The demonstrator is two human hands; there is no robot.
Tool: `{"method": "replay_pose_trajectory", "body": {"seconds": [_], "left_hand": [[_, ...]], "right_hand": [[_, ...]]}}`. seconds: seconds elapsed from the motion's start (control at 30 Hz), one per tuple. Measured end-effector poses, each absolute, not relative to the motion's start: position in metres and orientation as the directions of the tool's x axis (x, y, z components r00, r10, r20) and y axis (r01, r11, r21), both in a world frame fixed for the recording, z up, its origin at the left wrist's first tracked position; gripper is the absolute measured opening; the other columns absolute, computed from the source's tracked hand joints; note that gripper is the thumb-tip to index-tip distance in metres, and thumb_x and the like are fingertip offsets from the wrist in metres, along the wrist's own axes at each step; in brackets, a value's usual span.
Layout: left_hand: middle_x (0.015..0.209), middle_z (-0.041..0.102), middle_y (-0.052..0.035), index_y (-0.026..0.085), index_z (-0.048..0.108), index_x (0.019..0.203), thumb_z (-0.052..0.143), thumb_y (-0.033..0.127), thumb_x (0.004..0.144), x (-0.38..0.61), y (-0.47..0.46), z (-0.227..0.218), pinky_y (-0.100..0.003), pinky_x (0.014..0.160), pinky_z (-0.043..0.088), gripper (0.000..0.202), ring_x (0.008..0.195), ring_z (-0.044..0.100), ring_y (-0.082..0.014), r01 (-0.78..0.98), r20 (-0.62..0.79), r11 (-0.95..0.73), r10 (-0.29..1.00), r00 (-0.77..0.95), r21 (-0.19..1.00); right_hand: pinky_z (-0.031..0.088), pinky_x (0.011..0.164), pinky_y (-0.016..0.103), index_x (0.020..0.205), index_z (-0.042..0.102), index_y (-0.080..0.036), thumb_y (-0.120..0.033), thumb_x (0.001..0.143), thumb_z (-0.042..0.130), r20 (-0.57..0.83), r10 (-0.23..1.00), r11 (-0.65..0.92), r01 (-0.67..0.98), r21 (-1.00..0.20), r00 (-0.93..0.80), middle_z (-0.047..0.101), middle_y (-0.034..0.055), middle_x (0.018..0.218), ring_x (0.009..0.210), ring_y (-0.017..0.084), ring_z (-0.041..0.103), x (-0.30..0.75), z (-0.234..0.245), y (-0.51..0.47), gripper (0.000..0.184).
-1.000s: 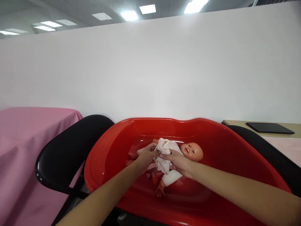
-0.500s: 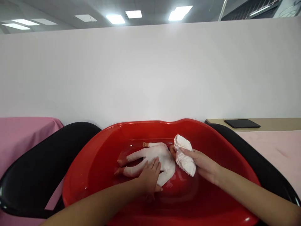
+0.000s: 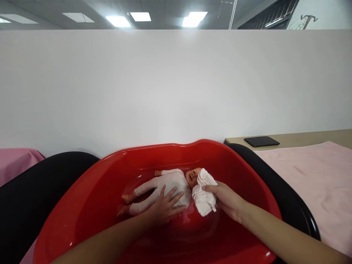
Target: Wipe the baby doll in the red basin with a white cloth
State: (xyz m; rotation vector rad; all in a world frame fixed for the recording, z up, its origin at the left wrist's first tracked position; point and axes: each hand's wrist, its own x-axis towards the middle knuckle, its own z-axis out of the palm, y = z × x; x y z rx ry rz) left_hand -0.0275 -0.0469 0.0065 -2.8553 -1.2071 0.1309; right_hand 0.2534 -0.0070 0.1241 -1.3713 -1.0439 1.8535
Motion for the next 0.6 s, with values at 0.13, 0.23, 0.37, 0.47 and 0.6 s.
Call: {"method": "replay_pose_trajectory", "body": {"seconds": [0.13,0.23,0.37,0.47,0.6], "left_hand": [[0.172,0.029,0.0091,0.053,0.034,0.159,0.049,0.025,0.101,-0.023,-0.046,0.009,-0.066,0.129,0.025,0.066,0.161,0.021,-0.0327,0.662,-0.08,-0.749,0.662,0.745,-0.027],[0.169,0.033,0.0142,0.054,0.029,0.16,0.044,0.022,0.101,-0.01,-0.045,0.014,-0.062,0.132,0.021,0.069,0.162,0.018,-0.0272,0.666,-0.129,-0.738,0.675,0.727,-0.112],[0.172,0.025,0.0151,0.051,0.023,0.162,0.034,0.028,0.101,0.004,-0.038,0.016,-0.065,0.127,0.029,0.066,0.162,0.006,-0.0222,0.505,-0.263,-0.739,0.647,0.716,-0.446],[0.173,0.024,0.0107,0.044,0.027,0.164,0.038,0.023,0.099,0.004,-0.03,0.011,-0.065,0.13,0.025,0.069,0.162,0.006,-0.0252,0.583,-0.184,-0.724,0.672,0.717,-0.369],[0.174,0.025,0.0037,0.039,0.031,0.164,0.045,0.014,0.097,-0.002,-0.022,0.011,-0.064,0.133,0.015,0.073,0.163,0.014,-0.0304,0.728,-0.003,-0.685,0.729,0.685,-0.033]], "right_hand": [[0.057,0.074,0.029,0.114,0.071,-0.012,-0.023,0.079,0.074,-0.536,0.795,-0.565,-0.024,-0.825,-0.283,0.077,0.0149,0.108,0.085,0.021,0.073,0.251,0.127,-0.008,0.037],[0.057,0.072,0.029,0.115,0.071,-0.013,-0.023,0.077,0.076,-0.525,0.801,-0.556,-0.032,-0.831,-0.288,0.078,0.0138,0.105,0.084,0.022,0.073,0.249,0.128,-0.009,0.039],[0.057,0.07,0.029,0.113,0.071,-0.013,-0.022,0.076,0.075,-0.511,0.803,-0.547,-0.039,-0.836,-0.306,0.078,0.013,0.102,0.084,0.022,0.074,0.248,0.127,-0.009,0.039],[0.056,0.07,0.028,0.114,0.071,-0.013,-0.023,0.078,0.074,-0.506,0.809,-0.54,-0.039,-0.841,-0.3,0.078,0.0131,0.104,0.083,0.022,0.073,0.247,0.129,-0.01,0.038],[0.055,0.071,0.028,0.115,0.07,-0.012,-0.024,0.083,0.071,-0.524,0.804,-0.55,-0.015,-0.835,-0.281,0.077,0.0145,0.108,0.084,0.021,0.072,0.246,0.132,-0.013,0.034]]}}
